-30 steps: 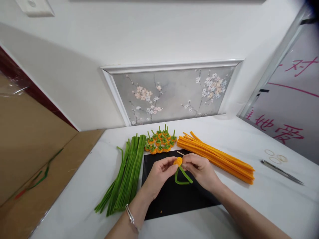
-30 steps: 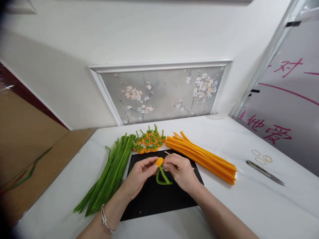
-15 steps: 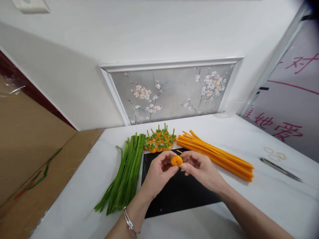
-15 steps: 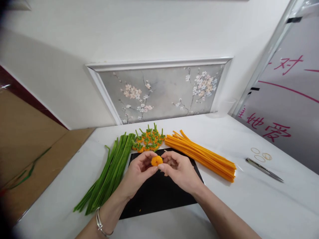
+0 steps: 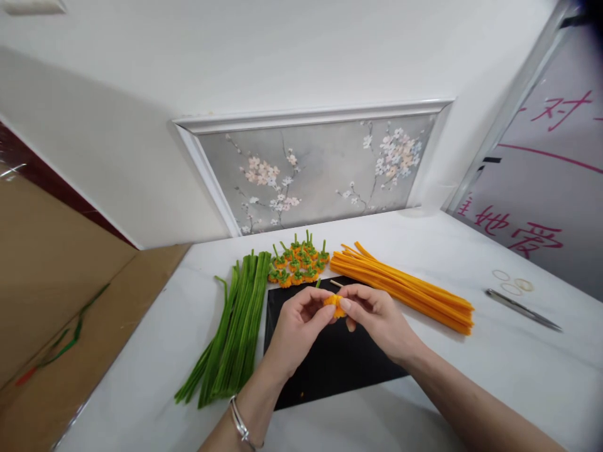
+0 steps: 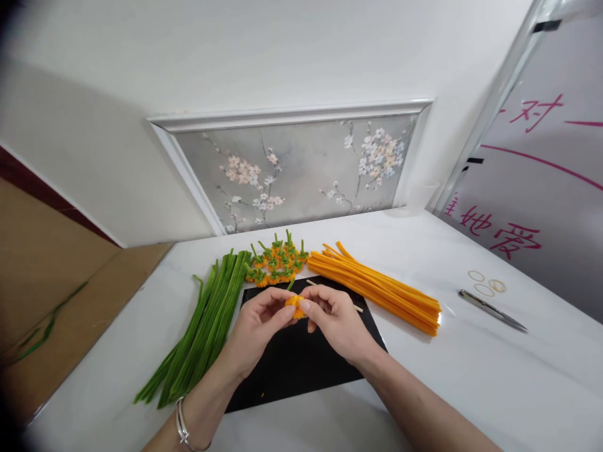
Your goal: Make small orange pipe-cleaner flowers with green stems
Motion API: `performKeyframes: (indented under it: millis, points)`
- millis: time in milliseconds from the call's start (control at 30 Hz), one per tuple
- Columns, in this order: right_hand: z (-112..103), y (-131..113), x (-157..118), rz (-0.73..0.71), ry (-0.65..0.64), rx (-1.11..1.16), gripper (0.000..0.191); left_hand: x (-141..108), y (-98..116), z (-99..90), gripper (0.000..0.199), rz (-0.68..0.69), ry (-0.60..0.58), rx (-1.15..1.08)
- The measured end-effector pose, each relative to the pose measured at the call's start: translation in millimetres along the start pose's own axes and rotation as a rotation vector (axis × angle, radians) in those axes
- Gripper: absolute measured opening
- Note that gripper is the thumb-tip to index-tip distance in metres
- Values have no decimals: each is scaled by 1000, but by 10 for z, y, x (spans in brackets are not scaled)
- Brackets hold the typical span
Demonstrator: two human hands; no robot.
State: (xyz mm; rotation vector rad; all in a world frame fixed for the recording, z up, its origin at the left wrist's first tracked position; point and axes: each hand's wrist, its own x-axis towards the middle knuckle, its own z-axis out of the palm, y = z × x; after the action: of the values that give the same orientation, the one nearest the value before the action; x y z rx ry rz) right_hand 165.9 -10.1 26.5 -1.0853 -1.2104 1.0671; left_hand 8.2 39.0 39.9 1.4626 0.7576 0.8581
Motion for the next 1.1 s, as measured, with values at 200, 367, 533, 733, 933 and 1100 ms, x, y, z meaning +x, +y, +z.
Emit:
performKeyframes:
  millis: [200,367,533,733,933,1100]
  points:
    - [8,-23,-14,-44,16,-80,20,-7,45,10,15,-3,20,9]
    - [-15,-5,-11,-153,5,-105,16,-14,48,24,15,-100,3,-119]
    - [-28,39,-11,-132,-10,-133,17,-14,44,41,14,-145,6,-173]
    - [-13,91,6,-17,-31,-129,25,4,10,72,11,12,69,61]
    - [-37,91,0,-128,7,-359,15,-8,-42,98,21,104,122,221]
    - [-32,94,-13,-418,29,-690,15,-23,-81,102,25,98,122,279]
